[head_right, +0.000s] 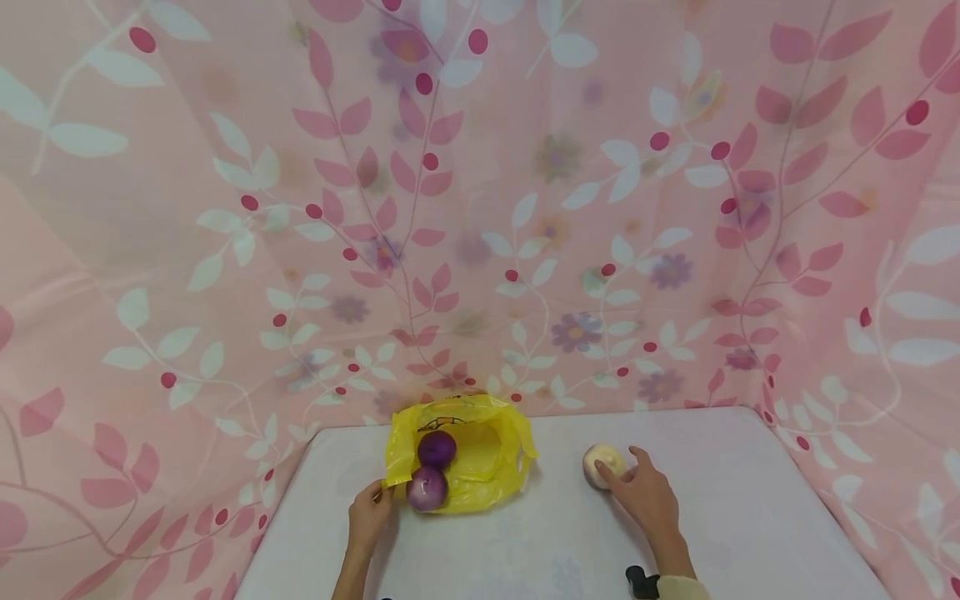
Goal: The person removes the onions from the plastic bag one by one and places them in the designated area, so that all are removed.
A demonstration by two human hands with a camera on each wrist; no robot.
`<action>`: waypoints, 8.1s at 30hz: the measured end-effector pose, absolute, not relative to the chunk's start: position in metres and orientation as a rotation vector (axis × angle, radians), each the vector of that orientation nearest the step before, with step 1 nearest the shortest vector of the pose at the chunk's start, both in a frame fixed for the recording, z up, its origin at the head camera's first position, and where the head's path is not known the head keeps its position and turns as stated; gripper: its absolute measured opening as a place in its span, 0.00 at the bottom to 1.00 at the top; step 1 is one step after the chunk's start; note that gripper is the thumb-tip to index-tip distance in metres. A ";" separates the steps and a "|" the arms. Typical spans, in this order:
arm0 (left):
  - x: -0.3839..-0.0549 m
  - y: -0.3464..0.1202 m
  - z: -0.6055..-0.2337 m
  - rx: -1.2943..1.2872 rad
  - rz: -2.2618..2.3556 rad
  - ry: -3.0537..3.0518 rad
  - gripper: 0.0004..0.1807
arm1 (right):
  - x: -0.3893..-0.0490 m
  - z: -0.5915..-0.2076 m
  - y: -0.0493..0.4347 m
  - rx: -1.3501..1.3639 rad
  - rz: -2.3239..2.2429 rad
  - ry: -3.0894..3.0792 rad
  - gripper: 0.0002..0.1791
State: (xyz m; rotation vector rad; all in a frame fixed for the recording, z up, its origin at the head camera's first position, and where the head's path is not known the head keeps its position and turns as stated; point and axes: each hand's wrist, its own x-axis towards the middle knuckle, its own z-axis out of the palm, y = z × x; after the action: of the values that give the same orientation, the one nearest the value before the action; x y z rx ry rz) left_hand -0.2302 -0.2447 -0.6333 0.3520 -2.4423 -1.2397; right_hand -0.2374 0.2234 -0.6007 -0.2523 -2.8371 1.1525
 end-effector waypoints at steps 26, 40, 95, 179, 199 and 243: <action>-0.229 -0.243 -0.629 0.375 -1.257 -2.468 0.08 | -0.228 -0.594 0.183 -0.173 1.143 -2.747 0.47; -0.229 -0.243 -0.630 0.368 -1.253 -2.439 0.08 | -0.225 -0.594 0.154 -0.102 1.127 -2.743 0.47; -0.232 -0.243 -0.632 0.389 -1.250 -2.486 0.09 | -0.227 -0.611 0.062 0.173 1.372 -2.663 0.42; -0.229 -0.242 -0.629 0.338 -1.201 -2.465 0.08 | -0.241 -0.606 -0.043 0.401 1.393 -2.919 0.43; -0.229 -0.243 -0.630 0.360 -1.221 -2.474 0.08 | -0.250 -0.613 -0.060 0.366 1.241 -3.009 0.47; -0.229 -0.243 -0.631 0.368 -1.208 -2.456 0.08 | -0.241 -0.613 -0.040 0.449 1.238 -3.001 0.44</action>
State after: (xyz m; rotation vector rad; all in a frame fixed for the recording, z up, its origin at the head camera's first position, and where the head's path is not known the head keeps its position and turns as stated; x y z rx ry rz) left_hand -0.2288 -0.2431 -0.6307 0.3684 -2.4560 -1.2080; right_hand -0.2410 -0.0397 -0.6129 0.4487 -3.0012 1.2384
